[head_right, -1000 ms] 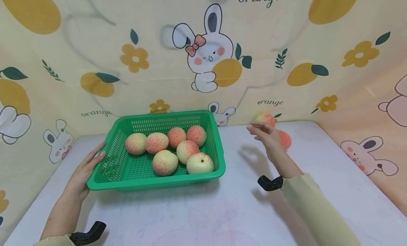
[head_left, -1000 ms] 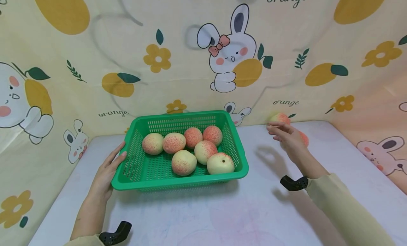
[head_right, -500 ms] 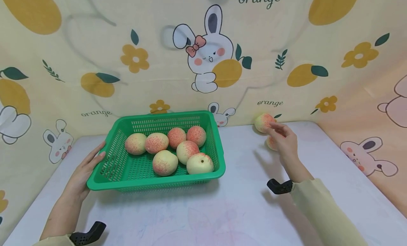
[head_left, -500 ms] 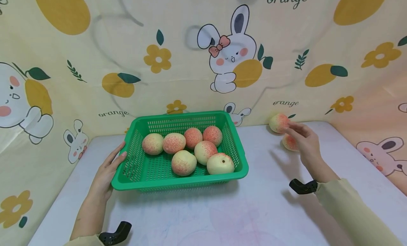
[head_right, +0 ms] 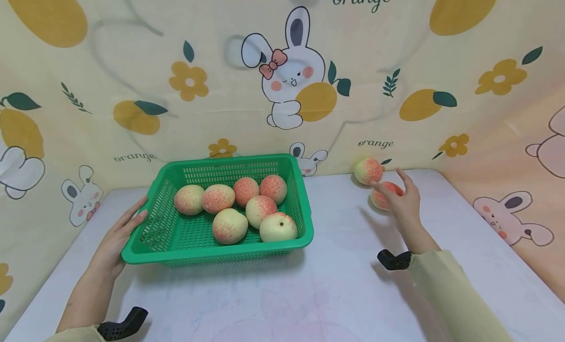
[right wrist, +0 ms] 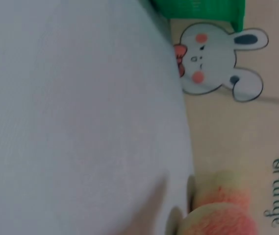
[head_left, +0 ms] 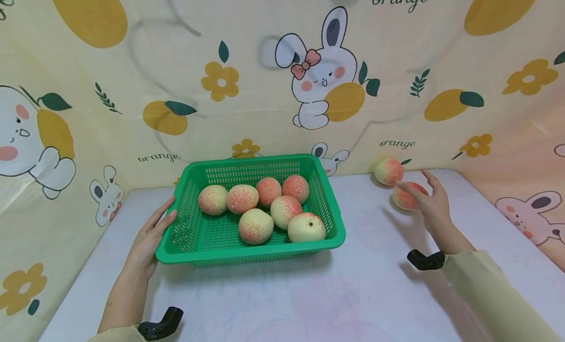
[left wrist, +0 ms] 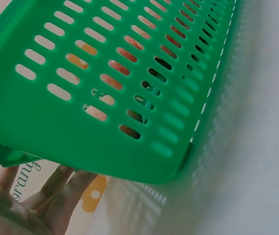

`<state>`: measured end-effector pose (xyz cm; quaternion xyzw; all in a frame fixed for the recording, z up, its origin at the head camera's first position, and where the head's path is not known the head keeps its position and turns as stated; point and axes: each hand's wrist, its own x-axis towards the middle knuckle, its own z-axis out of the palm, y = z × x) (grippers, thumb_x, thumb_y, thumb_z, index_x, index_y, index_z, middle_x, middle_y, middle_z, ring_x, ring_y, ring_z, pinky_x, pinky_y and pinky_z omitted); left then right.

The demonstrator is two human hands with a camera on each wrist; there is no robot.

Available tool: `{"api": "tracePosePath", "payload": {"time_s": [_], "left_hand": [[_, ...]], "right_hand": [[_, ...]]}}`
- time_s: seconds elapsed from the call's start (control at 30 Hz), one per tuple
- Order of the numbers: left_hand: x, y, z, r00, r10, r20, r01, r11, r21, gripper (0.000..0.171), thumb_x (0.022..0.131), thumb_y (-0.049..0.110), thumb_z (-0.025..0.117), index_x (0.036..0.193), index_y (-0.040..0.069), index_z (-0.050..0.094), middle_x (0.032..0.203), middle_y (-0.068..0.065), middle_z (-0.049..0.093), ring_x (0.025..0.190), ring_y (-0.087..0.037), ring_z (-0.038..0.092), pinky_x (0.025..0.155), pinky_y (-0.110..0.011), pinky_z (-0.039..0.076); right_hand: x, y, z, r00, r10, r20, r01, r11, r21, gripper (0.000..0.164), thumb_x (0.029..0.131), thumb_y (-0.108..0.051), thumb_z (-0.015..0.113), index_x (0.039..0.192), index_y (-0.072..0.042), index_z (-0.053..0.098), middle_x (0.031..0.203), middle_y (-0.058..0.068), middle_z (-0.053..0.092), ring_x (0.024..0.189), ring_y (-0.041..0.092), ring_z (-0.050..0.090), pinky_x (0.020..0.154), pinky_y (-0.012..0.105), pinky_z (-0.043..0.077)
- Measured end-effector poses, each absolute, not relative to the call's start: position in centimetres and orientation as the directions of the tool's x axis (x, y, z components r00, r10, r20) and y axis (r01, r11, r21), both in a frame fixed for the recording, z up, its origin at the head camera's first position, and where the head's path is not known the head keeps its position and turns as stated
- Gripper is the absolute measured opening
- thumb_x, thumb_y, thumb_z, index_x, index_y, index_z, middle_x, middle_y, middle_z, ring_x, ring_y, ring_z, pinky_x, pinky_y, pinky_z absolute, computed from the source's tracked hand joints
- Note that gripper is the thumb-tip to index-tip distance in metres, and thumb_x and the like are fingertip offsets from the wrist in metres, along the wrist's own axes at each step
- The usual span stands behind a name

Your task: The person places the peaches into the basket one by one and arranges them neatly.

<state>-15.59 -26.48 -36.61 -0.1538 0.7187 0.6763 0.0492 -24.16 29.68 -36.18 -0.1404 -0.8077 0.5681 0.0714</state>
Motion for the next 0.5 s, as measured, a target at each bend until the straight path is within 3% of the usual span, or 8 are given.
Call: {"api": "tracePosePath", "payload": {"time_s": [0.17,0.5], "left_hand": [[-15.6,-26.5,-36.6,-0.949,-0.154,-0.275,-0.282,0.028,0.959,0.064,0.094,0.05,0.052,0.151,0.04,0.023,0.162,0.001,0.007,0.116,-0.003,0.041,0.079,-0.01,0.048],[-15.6,-26.4,-36.5,-0.947,-0.157,-0.279,-0.285,0.022,0.958,0.064,0.094,0.05,0.052,0.151,0.04,0.023,0.162,0.001,0.006,0.114,-0.002,0.042,0.08,-0.01,0.048]], "right_hand": [[-24.4,30.3,-37.1,-0.955,0.29,-0.064,0.165,0.34,-0.926,0.097,0.089,-0.043,0.065,0.155,-0.02,-0.001,0.159,0.018,-0.011,0.146,0.038,-0.008,0.117,0.053,0.005],[-24.6,30.9,-37.9,-0.944,0.306,-0.121,0.223,0.326,-0.918,0.096,0.09,-0.043,0.063,0.155,-0.017,-0.003,0.158,0.024,-0.009,0.145,0.04,-0.004,0.117,0.053,0.008]]}}
